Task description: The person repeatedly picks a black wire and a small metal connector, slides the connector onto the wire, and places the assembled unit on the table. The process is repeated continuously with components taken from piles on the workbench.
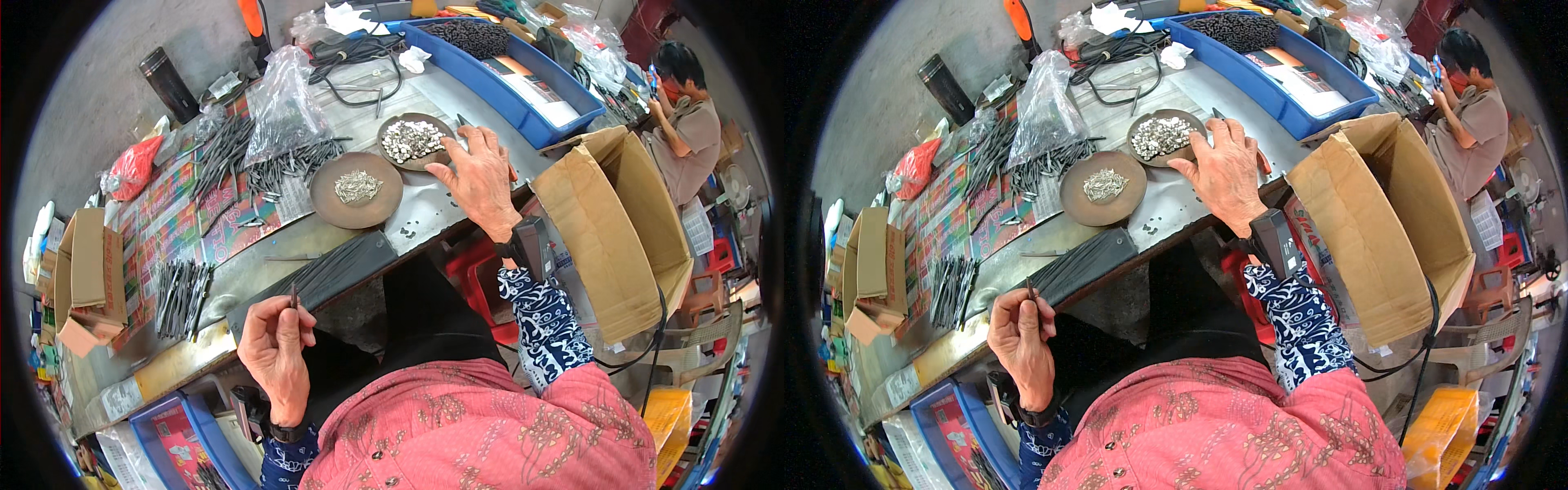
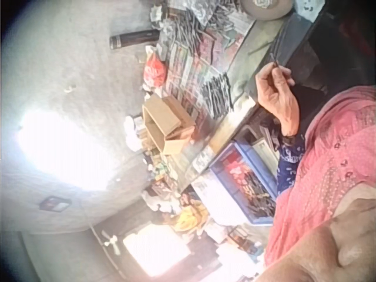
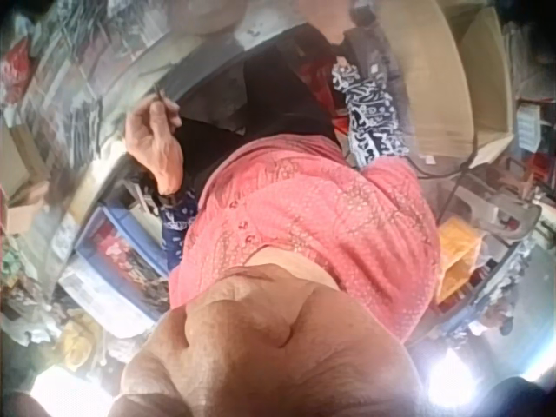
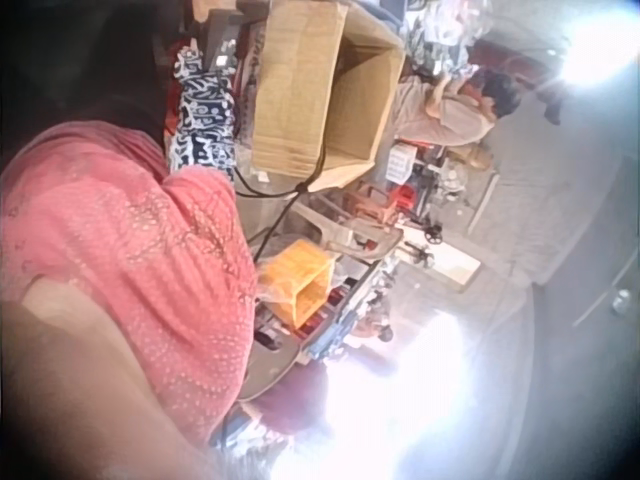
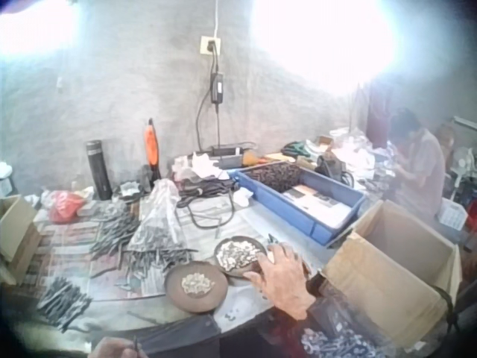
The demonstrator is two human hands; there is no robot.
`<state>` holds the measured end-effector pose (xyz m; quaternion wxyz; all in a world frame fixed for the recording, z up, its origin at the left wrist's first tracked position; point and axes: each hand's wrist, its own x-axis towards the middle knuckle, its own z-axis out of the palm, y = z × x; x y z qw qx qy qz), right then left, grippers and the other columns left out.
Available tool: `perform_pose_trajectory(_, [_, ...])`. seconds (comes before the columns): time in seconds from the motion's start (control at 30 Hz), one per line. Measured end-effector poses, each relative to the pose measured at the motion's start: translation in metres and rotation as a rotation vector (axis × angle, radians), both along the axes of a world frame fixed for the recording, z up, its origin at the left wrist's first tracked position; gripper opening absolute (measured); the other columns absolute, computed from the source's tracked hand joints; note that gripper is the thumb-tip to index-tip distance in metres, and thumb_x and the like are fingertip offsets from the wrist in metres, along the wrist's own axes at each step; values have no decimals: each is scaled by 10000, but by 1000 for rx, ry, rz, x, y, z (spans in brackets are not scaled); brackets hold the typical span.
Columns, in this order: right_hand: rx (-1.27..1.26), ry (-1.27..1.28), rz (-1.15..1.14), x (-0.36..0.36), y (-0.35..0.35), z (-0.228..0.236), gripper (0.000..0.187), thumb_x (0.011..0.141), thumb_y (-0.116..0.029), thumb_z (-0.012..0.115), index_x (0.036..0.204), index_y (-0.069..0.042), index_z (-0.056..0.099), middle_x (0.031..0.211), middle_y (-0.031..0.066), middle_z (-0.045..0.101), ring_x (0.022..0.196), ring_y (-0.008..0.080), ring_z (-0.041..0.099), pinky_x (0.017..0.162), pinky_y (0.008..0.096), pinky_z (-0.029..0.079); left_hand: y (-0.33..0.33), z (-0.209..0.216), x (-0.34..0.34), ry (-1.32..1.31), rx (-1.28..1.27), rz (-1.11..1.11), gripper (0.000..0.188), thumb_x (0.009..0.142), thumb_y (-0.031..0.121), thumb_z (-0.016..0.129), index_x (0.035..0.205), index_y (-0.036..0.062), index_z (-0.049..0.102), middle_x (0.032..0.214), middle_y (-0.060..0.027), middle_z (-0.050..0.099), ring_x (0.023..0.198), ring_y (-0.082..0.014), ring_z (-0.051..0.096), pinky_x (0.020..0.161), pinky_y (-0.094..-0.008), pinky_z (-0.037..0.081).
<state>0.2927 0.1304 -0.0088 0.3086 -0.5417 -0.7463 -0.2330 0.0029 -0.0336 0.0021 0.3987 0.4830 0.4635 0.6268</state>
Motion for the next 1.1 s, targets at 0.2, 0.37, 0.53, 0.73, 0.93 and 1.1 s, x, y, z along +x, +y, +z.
perform_pose_trajectory(0.2, [-63, 41, 35, 0, 3, -3, 490, 843, -500, 618, 981, -33, 671, 1117, 148, 573, 1105, 335, 486, 851, 481, 394, -2, 9, 5, -53, -66, 24, 131, 937, -11, 558, 1067, -20, 555, 852, -100, 654, 612, -72, 549, 573, -177, 439])
perform_pose_trajectory(0.37, [-42, 53, 148, -3, 2, -5, 257, 806, -304, 706, 931, -79, 708, 1037, 80, 612, 1012, 311, 531, 830, 435, 422, -4, 9, 7, -107, -118, 9, 139, 922, -37, 560, 1061, -22, 563, 897, -117, 670, 625, -82, 577, 558, -176, 439])
perform_pose_trajectory(0.53, [-99, 191, 250, -13, 3, 0, 107, 778, -173, 715, 832, -90, 674, 865, 39, 597, 928, 277, 521, 804, 426, 384, -7, 9, 8, -265, -89, -76, 116, 922, -15, 596, 1037, -2, 603, 886, -123, 683, 598, -102, 579, 494, -182, 391])
perform_pose_trajectory(0.73, [-165, 348, 378, -38, -23, 18, 81, 830, -111, 659, 852, -34, 659, 833, 79, 663, 736, 245, 599, 741, 359, 428, -10, 12, 12, -364, -102, -90, 104, 920, -6, 608, 1023, 6, 614, 865, -125, 681, 576, -102, 567, 467, -190, 372])
perform_pose_trajectory(0.93, [-328, 599, 708, -87, -90, 26, 88, 778, 28, 682, 855, 2, 648, 821, 90, 652, 754, 201, 627, 669, 298, 488, -13, 14, 14, -417, -97, -108, 88, 923, 12, 613, 1011, 11, 604, 864, -121, 674, 562, -98, 553, 460, -187, 358])
perform_pose_trajectory(1.1, [-505, 798, 937, -114, -117, 34, 171, 763, 88, 669, 898, -10, 635, 856, 64, 639, 778, 163, 619, 675, 271, 492, -17, 17, 15, -399, -80, -112, 86, 923, 14, 614, 1008, 10, 601, 852, -108, 673, 559, -94, 547, 459, -186, 351])
